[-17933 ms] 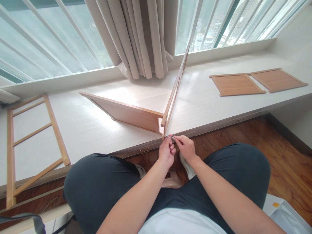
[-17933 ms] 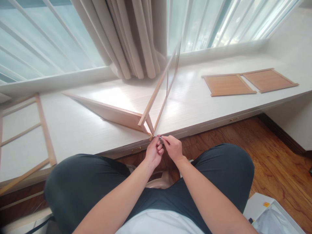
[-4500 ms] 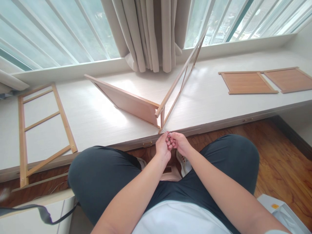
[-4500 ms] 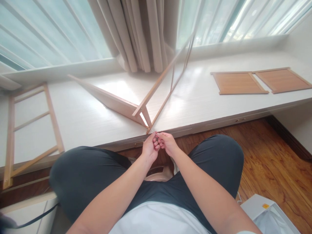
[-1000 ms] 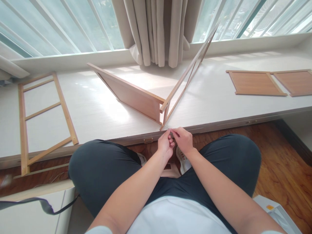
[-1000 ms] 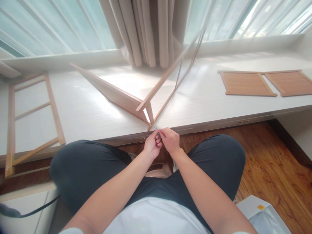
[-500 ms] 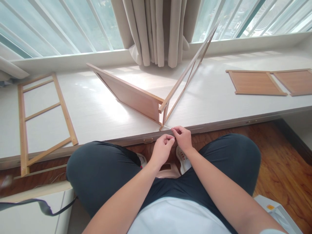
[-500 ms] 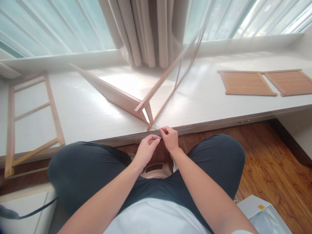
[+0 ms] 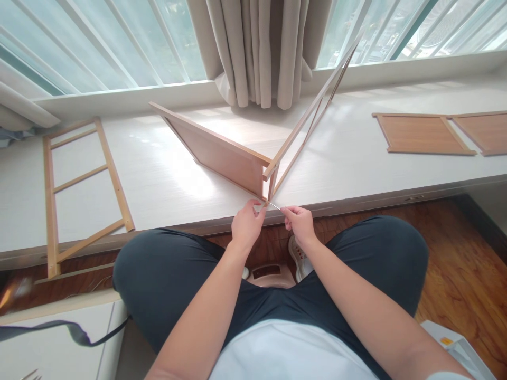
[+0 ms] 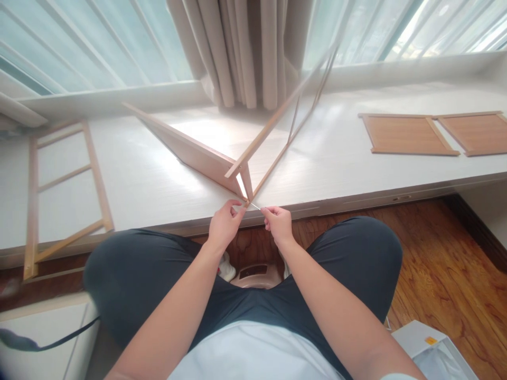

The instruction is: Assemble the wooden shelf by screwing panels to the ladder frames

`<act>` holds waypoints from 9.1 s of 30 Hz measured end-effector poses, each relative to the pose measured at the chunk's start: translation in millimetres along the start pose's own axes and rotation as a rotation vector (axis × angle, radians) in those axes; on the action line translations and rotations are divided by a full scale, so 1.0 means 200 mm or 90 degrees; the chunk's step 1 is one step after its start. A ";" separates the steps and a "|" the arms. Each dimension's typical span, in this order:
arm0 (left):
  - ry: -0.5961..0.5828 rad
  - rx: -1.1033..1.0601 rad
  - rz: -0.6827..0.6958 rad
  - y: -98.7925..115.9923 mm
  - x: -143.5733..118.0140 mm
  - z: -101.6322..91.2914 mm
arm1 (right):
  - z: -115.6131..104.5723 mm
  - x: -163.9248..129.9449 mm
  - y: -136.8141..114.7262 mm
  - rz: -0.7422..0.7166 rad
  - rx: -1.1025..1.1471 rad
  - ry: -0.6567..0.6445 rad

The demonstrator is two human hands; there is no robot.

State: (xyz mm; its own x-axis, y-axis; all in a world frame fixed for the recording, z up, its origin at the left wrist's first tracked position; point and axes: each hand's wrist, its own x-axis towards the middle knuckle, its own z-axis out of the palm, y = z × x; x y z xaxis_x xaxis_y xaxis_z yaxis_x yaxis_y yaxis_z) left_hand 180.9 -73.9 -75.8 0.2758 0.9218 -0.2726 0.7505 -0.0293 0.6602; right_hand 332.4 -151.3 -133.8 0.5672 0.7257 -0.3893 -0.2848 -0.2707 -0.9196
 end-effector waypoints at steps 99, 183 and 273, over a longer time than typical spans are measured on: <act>-0.114 -1.023 -0.352 0.08 -0.16 0.42 | -0.15 -0.13 0.06 -0.385 -0.411 -0.022; -0.104 -1.010 -0.338 0.07 -0.15 0.42 | -0.15 -0.08 0.11 -0.543 -0.455 0.016; -0.113 -1.022 -0.329 0.06 -0.14 0.41 | -0.12 -0.09 0.08 -0.363 -0.320 -0.021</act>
State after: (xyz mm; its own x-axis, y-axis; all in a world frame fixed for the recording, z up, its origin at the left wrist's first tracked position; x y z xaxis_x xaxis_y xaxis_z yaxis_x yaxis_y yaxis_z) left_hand 232.0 -132.3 -117.0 0.3573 0.6542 -0.6666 -0.5133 0.7338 0.4450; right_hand 336.9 -183.6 -142.6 0.4959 0.8557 0.1477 0.4367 -0.0987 -0.8942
